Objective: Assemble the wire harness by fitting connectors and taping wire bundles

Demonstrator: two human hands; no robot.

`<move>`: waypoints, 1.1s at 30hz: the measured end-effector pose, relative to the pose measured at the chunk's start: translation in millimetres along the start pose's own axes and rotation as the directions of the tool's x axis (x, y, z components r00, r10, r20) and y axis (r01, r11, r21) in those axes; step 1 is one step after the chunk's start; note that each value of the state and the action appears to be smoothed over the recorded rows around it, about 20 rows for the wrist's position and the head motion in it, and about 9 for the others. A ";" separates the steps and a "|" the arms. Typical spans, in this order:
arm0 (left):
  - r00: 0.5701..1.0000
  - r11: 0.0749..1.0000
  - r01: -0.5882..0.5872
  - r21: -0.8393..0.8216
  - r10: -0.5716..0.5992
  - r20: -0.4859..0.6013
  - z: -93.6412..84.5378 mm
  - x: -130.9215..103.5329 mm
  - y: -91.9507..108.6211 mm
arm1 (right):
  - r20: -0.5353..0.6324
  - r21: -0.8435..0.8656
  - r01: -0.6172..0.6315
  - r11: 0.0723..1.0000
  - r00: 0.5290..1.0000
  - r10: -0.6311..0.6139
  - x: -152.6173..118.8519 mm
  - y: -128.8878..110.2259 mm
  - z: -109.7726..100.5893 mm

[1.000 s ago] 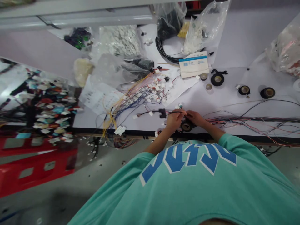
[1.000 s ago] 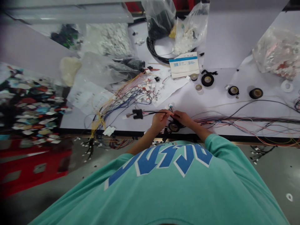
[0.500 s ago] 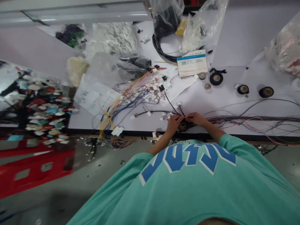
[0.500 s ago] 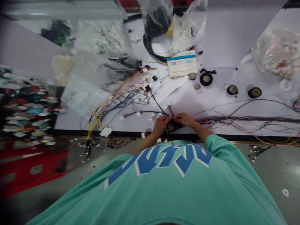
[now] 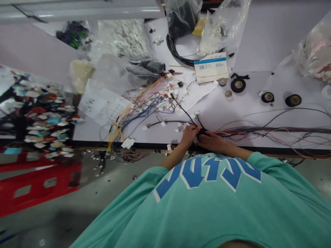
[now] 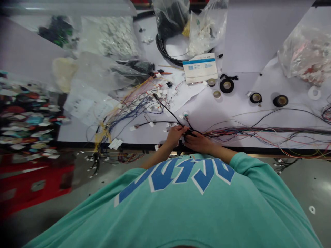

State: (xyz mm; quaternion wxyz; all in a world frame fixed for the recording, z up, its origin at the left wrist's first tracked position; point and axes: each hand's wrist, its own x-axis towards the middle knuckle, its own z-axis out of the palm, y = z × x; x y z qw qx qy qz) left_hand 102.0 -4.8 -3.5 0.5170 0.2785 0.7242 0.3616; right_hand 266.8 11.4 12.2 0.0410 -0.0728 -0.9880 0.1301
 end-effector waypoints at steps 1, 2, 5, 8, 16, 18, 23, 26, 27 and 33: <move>1.000 0.999 0.018 -0.039 -0.018 -0.001 0.6 -0.6 -0.6 | 0.034 -0.006 -0.008 1.000 0.999 0.008 0.3 0.0 -4.2; 0.999 0.996 0.036 -0.076 -0.036 0.001 1.2 -1.6 -1.3 | 0.072 0.001 -0.021 1.000 0.997 0.021 0.0 1.2 -9.5; 0.999 0.995 0.037 -0.090 -0.036 0.012 3.1 -7.5 -4.2 | 0.164 0.033 -0.152 0.988 0.976 0.145 -3.6 10.9 -27.1; 0.981 0.964 -0.187 0.188 0.193 -0.012 3.4 -15.1 -6.4 | 0.169 -0.008 -0.375 0.927 0.913 0.371 -4.9 25.6 -35.5; 0.719 0.418 -0.665 0.619 0.583 0.379 6.4 -18.4 3.3 | -0.001 0.339 -0.383 0.859 0.913 0.408 12.6 52.5 6.9; 0.638 0.245 -0.734 0.634 0.568 0.520 8.8 -15.1 10.9 | -0.026 0.523 -0.358 0.774 0.901 0.434 16.0 55.9 20.5; 0.628 0.153 -0.756 0.636 0.441 0.641 12.2 -9.1 30.7 | 0.045 0.886 -0.241 0.396 0.895 0.445 18.6 65.3 40.0; 0.773 0.440 -0.631 0.639 0.427 0.469 11.9 -9.5 29.5 | 0.076 0.933 -0.258 0.251 0.824 0.562 12.9 65.8 37.5; 0.837 0.593 -0.547 0.591 0.398 0.375 12.0 -10.4 26.0 | 0.059 0.927 -0.281 0.248 0.762 0.645 9.0 63.6 34.5; 0.996 0.997 0.029 -0.077 -0.022 0.092 19.5 -19.4 -1.9 | -0.181 0.453 -0.337 0.825 0.872 0.455 -23.3 23.7 15.0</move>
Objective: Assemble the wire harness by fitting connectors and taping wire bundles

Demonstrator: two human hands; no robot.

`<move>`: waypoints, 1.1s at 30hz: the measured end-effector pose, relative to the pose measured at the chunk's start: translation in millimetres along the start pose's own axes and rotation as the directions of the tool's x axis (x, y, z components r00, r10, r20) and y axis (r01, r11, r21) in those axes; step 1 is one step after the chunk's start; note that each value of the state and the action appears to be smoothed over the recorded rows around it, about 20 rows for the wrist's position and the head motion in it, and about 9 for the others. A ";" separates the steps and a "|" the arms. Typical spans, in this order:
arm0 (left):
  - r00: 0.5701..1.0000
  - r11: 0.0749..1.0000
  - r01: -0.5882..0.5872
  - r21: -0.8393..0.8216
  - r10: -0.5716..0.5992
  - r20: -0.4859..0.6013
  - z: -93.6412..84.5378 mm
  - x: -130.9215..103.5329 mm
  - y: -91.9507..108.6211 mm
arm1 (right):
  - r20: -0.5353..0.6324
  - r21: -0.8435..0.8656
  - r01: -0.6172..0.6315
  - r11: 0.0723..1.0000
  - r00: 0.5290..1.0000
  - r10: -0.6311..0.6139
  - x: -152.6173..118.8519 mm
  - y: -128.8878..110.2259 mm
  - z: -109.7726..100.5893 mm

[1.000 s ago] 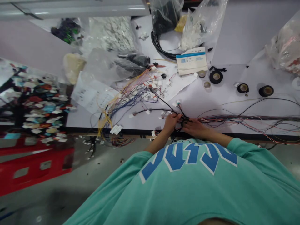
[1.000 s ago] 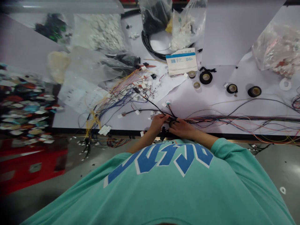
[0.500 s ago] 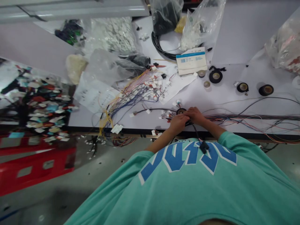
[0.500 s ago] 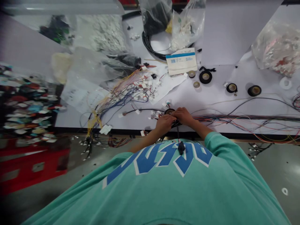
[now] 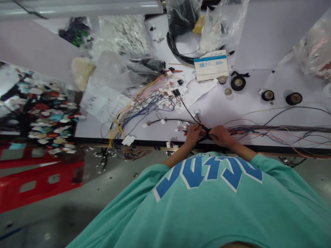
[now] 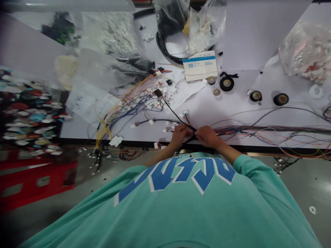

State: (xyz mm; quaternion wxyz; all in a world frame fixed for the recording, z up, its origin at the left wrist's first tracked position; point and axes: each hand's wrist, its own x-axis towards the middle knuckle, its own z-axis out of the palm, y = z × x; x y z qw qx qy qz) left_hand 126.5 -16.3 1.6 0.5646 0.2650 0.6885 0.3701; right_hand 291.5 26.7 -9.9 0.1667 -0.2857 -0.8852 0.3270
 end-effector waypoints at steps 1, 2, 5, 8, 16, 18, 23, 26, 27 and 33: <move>1.000 1.000 0.015 -0.014 -0.015 0.000 1.9 -0.6 -2.0 | 0.099 -0.083 0.083 0.993 0.992 -0.074 -6.2 -5.7 1.1; 1.000 1.000 0.016 -0.001 -0.016 0.007 3.8 -0.6 -2.7 | 0.182 -0.150 0.140 0.979 0.977 -0.112 -11.1 -10.6 3.3; 0.999 0.997 -0.011 0.078 0.008 0.047 8.1 2.9 1.1 | 0.279 -0.297 0.168 0.940 0.957 -0.083 -18.3 -18.8 10.7; 0.998 0.979 -0.051 0.196 0.044 0.040 9.1 8.0 6.7 | 0.308 -0.346 0.164 0.924 0.950 -0.053 -17.7 -20.6 9.8; 0.988 0.991 0.132 -0.036 -0.135 -0.080 13.3 6.6 2.2 | 0.227 -0.433 0.018 0.901 0.970 0.090 4.0 -19.6 -15.2; 0.982 0.983 0.152 -0.106 -0.162 -0.096 15.6 5.1 1.9 | 0.188 -0.444 -0.073 0.893 0.967 0.172 10.7 -16.5 -15.5; 0.995 0.987 -0.051 0.154 0.064 -0.080 12.4 -4.2 -3.1 | 0.148 -0.353 -0.101 0.930 0.976 0.162 20.3 -5.3 -10.5; 0.927 0.740 -0.358 0.570 0.357 0.118 5.6 -8.4 -7.2 | 0.119 -0.220 -0.108 0.970 0.983 0.136 21.8 2.8 -4.2; 0.894 0.617 -0.427 0.661 0.396 0.209 3.8 -8.7 -7.5 | 0.108 -0.190 -0.127 0.974 0.983 0.149 22.0 5.6 -1.6; 0.737 0.097 -0.636 0.765 0.369 0.566 5.1 -3.7 6.3 | 0.066 0.078 -0.113 0.991 0.992 0.108 26.5 23.3 13.0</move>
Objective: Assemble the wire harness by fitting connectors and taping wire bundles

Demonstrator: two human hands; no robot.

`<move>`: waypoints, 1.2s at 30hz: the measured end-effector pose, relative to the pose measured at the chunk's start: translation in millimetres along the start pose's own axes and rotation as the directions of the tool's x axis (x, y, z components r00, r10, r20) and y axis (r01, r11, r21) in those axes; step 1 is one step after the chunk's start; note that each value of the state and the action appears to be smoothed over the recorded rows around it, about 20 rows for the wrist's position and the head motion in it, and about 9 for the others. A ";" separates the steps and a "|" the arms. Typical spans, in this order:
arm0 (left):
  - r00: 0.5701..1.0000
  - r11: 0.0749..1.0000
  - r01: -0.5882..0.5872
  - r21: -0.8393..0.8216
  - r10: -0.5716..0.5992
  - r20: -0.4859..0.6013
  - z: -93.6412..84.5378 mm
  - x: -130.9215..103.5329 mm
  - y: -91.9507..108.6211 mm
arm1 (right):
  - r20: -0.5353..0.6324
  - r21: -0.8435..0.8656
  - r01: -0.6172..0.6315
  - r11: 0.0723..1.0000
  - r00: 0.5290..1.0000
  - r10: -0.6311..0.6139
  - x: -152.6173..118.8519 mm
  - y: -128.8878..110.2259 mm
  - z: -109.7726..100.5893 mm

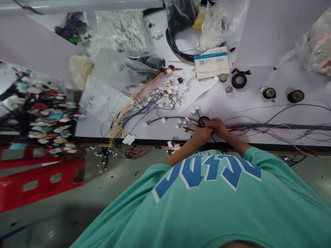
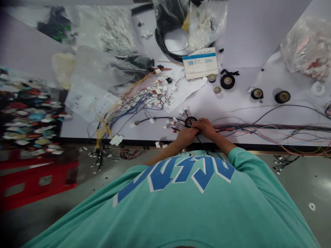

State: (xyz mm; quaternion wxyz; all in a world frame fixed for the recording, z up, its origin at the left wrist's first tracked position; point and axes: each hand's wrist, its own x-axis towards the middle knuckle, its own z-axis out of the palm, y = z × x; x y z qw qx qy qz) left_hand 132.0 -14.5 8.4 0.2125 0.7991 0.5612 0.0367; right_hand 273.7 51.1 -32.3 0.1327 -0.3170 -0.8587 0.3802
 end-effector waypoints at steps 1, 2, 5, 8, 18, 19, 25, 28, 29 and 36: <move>0.999 0.999 -0.039 0.029 0.039 -0.007 -3.3 3.0 1.0 | 0.002 0.086 0.004 0.996 1.000 -0.005 2.0 2.6 1.3; 0.998 0.997 -0.066 0.044 0.067 -0.023 -6.6 5.9 1.9 | 0.022 0.170 -0.007 0.985 1.000 0.003 4.2 5.1 2.4; 0.996 0.999 -0.040 0.012 0.041 -0.082 -14.1 12.7 2.5 | 0.135 0.392 -0.098 0.915 0.990 0.048 11.1 11.6 4.3; 0.988 0.980 0.100 -0.173 -0.119 -0.098 -14.5 15.5 -1.7 | 0.111 0.507 -0.173 0.844 0.985 0.135 12.9 16.0 3.5; 0.871 0.504 0.392 -0.769 -0.474 0.133 1.9 12.9 -5.1 | 0.128 -0.193 0.266 0.945 0.961 -0.244 -52.0 -25.7 1.0; 0.864 0.485 0.399 -0.778 -0.484 0.142 3.0 13.2 -3.7 | 0.195 -0.258 0.317 0.913 0.942 -0.272 -55.3 -29.6 3.8; 0.837 0.481 0.453 -0.751 -0.520 0.172 9.0 9.8 -2.7 | 0.269 -0.453 0.360 0.816 0.927 -0.259 -61.9 -31.8 8.0; 0.806 0.413 0.495 -0.765 -0.546 0.227 15.3 5.1 -3.8 | 0.265 -0.492 0.310 0.813 0.943 -0.199 -61.2 -33.8 -1.7; 0.799 0.398 0.498 -0.770 -0.556 0.230 17.7 3.7 -3.7 | 0.256 -0.505 0.281 0.816 0.952 -0.170 -59.2 -35.3 -5.8; 0.786 0.427 0.496 -0.756 -0.591 0.182 25.1 -3.6 2.3 | 0.245 -0.567 0.148 0.811 0.969 -0.005 -22.5 -36.6 -25.4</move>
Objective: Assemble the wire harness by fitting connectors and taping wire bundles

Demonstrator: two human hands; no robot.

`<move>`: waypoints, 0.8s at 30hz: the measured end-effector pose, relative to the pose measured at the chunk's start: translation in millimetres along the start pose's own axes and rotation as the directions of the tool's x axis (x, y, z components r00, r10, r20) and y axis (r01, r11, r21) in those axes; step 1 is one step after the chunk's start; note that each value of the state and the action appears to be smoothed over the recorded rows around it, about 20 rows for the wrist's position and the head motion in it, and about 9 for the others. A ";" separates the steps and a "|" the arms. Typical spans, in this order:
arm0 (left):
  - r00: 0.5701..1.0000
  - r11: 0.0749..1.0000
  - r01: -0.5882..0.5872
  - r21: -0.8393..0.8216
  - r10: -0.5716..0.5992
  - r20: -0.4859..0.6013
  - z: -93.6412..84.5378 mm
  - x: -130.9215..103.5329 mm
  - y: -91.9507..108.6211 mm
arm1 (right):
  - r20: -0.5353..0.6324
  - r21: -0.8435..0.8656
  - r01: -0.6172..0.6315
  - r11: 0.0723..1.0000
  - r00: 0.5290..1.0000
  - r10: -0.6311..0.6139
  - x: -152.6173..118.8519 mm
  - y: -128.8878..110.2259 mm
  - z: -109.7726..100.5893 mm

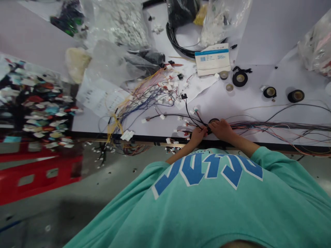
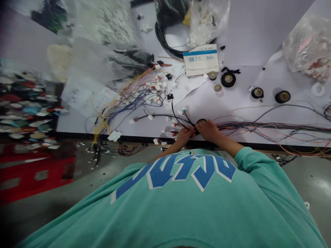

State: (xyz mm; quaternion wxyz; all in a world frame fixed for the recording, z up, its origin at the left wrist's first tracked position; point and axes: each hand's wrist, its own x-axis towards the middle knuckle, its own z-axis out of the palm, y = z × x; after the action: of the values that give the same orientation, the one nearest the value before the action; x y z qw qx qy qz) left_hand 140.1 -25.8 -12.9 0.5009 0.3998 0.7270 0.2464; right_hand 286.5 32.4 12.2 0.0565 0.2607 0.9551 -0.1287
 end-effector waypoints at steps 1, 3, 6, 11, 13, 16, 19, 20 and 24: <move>1.000 1.000 -0.006 0.018 0.006 -0.009 0.5 -1.4 0.5 | 0.008 0.000 0.019 1.000 1.000 -0.019 4.3 2.5 -0.1; 1.000 0.998 -0.014 0.067 0.015 -0.023 2.0 -3.9 2.4 | 0.014 0.019 0.073 0.997 0.997 -0.073 10.2 6.9 2.3; 0.998 0.986 -0.012 0.168 0.022 -0.054 5.5 -5.2 6.6 | -0.004 0.076 0.097 0.992 0.995 -0.097 12.5 11.8 10.7; 0.998 0.953 0.011 0.303 0.010 -0.068 9.9 -2.3 15.5 | -0.056 0.209 0.014 0.978 0.998 -0.002 10.3 17.2 28.7; 0.999 0.937 0.021 0.348 -0.003 -0.052 10.1 -0.6 19.1 | -0.071 0.271 -0.001 0.963 0.997 0.021 10.9 19.5 34.0; 0.999 0.910 0.034 0.414 -0.021 -0.035 10.0 1.7 24.6 | -0.076 0.342 0.005 0.940 0.997 0.022 12.7 22.7 37.1; 0.999 0.851 0.051 0.523 -0.041 -0.030 10.2 2.5 29.7 | -0.076 0.369 0.009 0.929 0.997 0.020 13.0 24.0 36.0; 0.998 0.826 0.056 0.561 -0.048 -0.028 10.4 2.4 31.2 | -0.079 0.371 0.007 0.929 0.997 0.024 12.6 24.0 35.4; 0.997 0.773 0.066 0.631 -0.073 -0.015 12.1 1.4 34.9 | -0.114 0.363 0.015 0.932 0.993 0.028 10.5 23.4 34.8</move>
State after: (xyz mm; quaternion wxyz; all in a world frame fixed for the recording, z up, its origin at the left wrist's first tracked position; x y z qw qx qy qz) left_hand 162.7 -5.7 8.3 0.3507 0.5187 0.7791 -0.0318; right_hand 290.9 47.3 -28.2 -0.0484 0.2770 0.9156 -0.2875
